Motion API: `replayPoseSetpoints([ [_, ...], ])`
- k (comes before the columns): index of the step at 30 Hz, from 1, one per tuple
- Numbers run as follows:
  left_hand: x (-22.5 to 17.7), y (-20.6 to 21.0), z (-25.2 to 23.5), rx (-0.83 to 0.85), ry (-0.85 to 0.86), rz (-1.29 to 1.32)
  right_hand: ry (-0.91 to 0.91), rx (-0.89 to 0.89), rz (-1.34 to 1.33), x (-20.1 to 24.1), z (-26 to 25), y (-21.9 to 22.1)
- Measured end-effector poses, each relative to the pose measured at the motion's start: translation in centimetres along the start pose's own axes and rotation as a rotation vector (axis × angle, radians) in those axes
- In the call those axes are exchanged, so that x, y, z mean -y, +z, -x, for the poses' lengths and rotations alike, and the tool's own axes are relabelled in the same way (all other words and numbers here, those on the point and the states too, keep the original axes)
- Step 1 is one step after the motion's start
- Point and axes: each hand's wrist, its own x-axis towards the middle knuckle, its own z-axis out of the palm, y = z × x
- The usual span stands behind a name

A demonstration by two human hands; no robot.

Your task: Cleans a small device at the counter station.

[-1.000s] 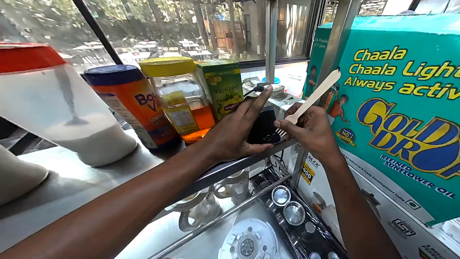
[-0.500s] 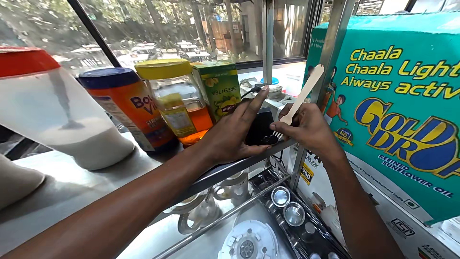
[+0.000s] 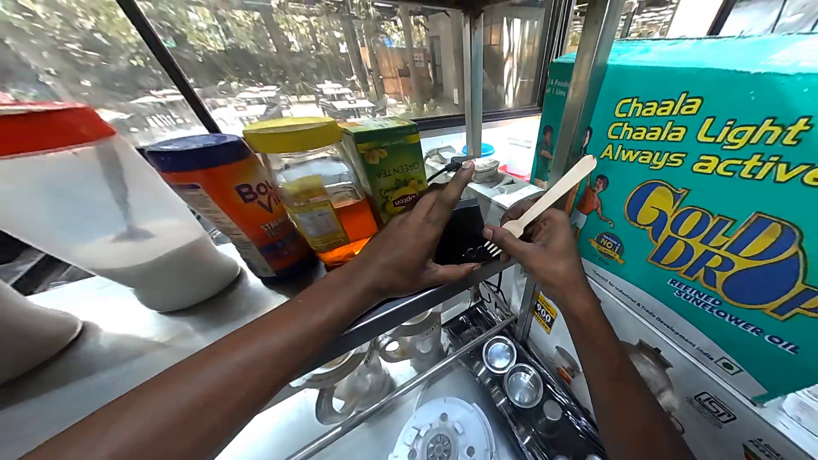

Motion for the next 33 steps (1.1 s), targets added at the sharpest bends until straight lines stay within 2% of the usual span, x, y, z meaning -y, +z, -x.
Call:
replayPoseSetpoints([
  [12,-0.1,0.0,0.0,0.000,-0.014,-0.014,0.085,-0.264,-0.040,0.2,2.2,2.1],
  [22,-0.2,-0.2,0.1,-0.008,-0.013,0.050,0.089,-0.338,-0.068,0.6,3.1,2.8],
  [27,-0.4,-0.2,0.1,0.003,-0.040,0.052,0.101,-0.298,-0.007,1.4,4.6,2.8],
  [33,-0.3,-0.2,0.2,0.002,-0.065,0.067,0.114,-0.400,-0.107,1.0,3.5,3.4],
])
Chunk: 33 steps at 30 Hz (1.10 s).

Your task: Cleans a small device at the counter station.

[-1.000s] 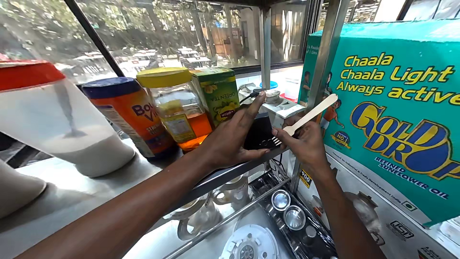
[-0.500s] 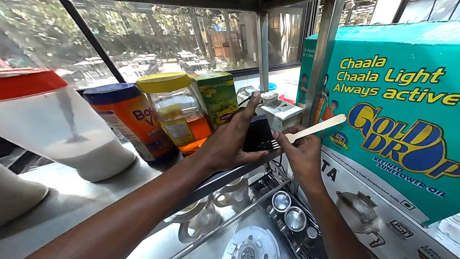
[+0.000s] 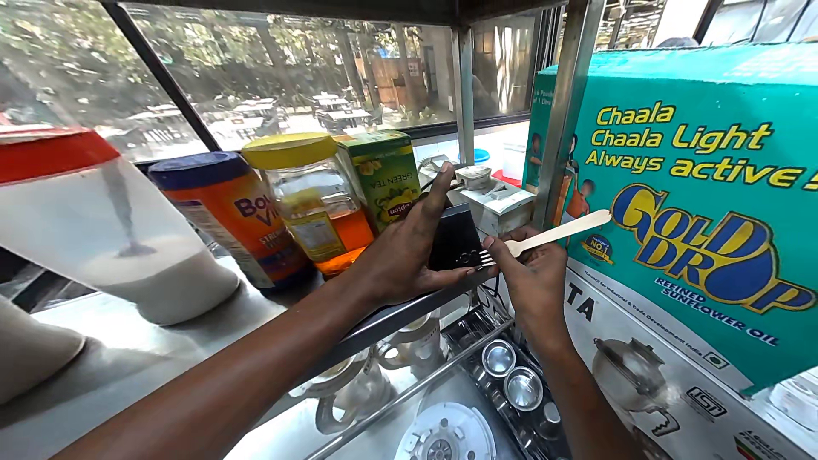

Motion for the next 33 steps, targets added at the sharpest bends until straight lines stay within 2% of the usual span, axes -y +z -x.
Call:
replayPoseSetpoints([
  [4,-0.1,0.0,0.1,0.005,-0.021,-0.007,0.071,0.077,0.091,0.6,2.0,-1.1],
  [7,-0.1,0.0,0.2,0.002,-0.018,-0.012,0.027,0.062,0.080,0.8,1.9,-0.7],
  [12,-0.1,0.0,0.2,0.007,-0.036,-0.023,0.142,0.058,0.102,0.5,2.9,-1.1],
  [26,0.2,0.2,0.1,0.030,-0.094,0.042,0.101,0.040,0.127,0.2,3.4,-0.4],
  [33,0.2,0.1,0.0,0.031,-0.075,0.075,0.111,0.029,-0.076,0.3,2.2,-1.0],
])
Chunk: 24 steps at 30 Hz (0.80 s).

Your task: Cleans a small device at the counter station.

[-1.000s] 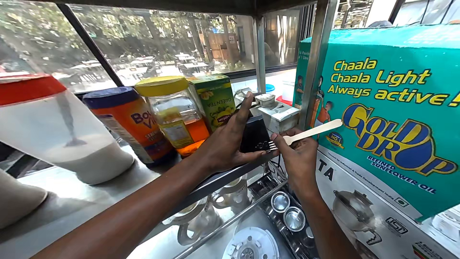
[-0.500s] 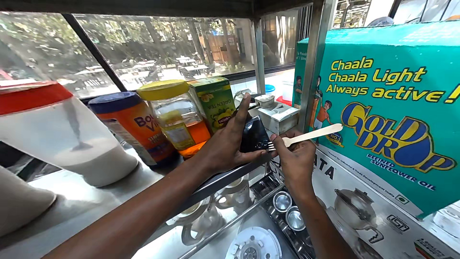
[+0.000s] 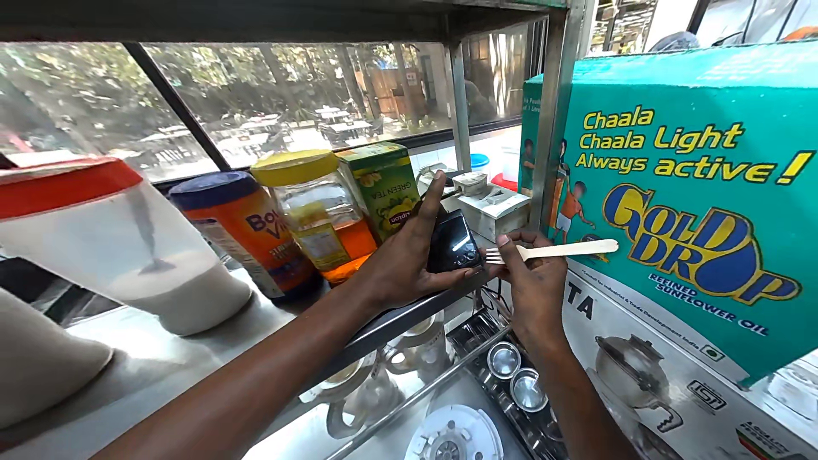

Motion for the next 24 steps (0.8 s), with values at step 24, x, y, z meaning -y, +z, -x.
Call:
replayPoseSetpoints([
  [24,-0.1,-0.1,-0.1,0.019,0.017,-0.037,0.085,0.286,-0.021,0.5,-4.5,-1.2],
])
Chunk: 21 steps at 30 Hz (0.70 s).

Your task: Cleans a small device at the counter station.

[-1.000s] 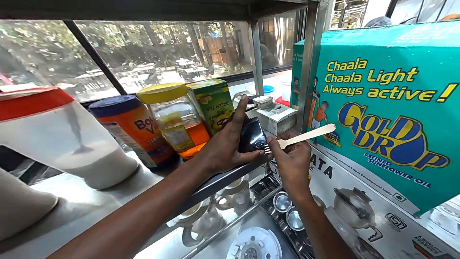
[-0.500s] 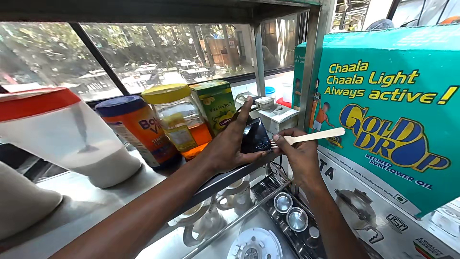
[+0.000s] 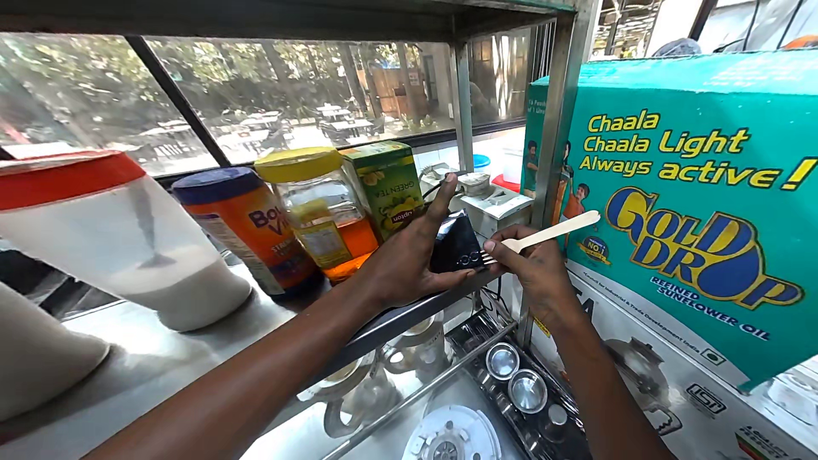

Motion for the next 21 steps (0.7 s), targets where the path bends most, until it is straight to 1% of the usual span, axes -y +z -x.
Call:
replayPoseSetpoints([
  [8,0.13,0.07,0.07,-0.007,0.015,-0.008,0.079,0.062,-0.102,-0.36,-0.28,-0.38],
  [16,0.00,-0.02,0.09,-0.004,0.021,-0.039,0.096,0.075,-0.140,-0.40,-0.27,-0.55],
  [21,0.16,0.10,0.13,-0.025,0.050,-0.036,0.107,0.100,-0.118,-0.47,-0.37,-0.83],
])
